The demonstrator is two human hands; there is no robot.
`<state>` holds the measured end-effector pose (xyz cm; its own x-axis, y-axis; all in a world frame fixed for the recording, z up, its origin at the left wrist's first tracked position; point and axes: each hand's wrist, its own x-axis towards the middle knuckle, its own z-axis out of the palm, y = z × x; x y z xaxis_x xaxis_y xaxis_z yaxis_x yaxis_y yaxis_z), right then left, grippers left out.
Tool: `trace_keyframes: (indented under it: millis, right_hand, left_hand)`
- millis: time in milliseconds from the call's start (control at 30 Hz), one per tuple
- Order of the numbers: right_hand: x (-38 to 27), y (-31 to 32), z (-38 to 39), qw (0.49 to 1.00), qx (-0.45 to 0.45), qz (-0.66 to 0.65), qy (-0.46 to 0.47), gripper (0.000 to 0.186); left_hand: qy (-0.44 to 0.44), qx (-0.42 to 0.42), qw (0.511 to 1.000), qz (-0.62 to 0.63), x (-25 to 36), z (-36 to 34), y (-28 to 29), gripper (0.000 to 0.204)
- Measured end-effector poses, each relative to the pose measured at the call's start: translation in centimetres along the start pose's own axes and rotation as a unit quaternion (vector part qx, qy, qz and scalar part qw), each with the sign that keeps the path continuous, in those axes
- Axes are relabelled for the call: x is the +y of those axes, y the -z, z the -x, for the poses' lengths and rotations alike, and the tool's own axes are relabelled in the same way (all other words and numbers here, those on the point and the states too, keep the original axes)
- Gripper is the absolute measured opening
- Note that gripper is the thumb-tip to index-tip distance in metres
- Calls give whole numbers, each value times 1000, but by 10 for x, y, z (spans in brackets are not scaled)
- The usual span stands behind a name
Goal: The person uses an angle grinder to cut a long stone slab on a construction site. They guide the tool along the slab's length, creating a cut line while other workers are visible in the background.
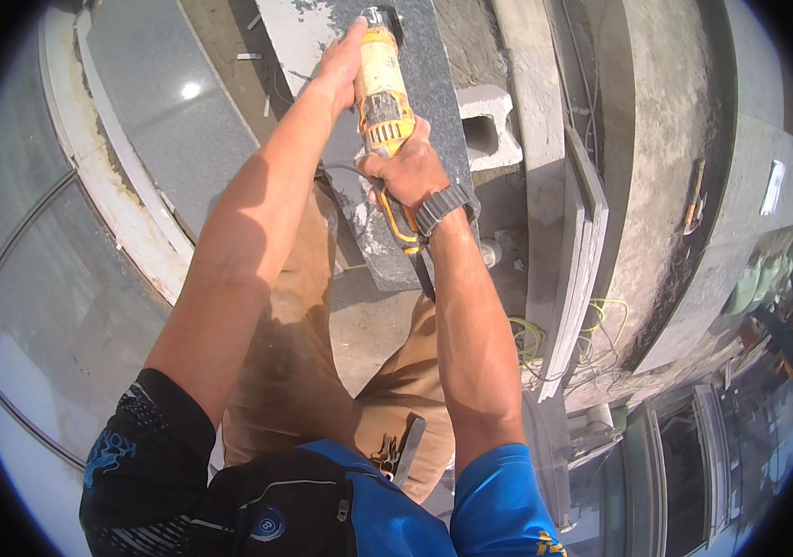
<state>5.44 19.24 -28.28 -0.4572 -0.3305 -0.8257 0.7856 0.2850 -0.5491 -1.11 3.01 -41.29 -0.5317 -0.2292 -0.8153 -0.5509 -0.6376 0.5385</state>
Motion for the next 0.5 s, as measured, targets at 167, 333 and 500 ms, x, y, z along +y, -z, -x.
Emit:
trace_keyframes:
  millis: [167, 333, 500]
  right_hand:
    - [-11, 1, -7, 1000, -5, -2, 2, 84]
    - [-17, -2, -21, 1000, -7, -5, 19, 82]
    - [-23, -4, -35, 1000, 1, 6, 10, 76]
  left_hand:
    - [-7, 67, 998, 12, 17, 9, -16, 49]
    - [-9, 46, 999, 8, 26, -8, -11, 48]
    - [1, -11, 1000, 8, 34, -26, -8, 47]
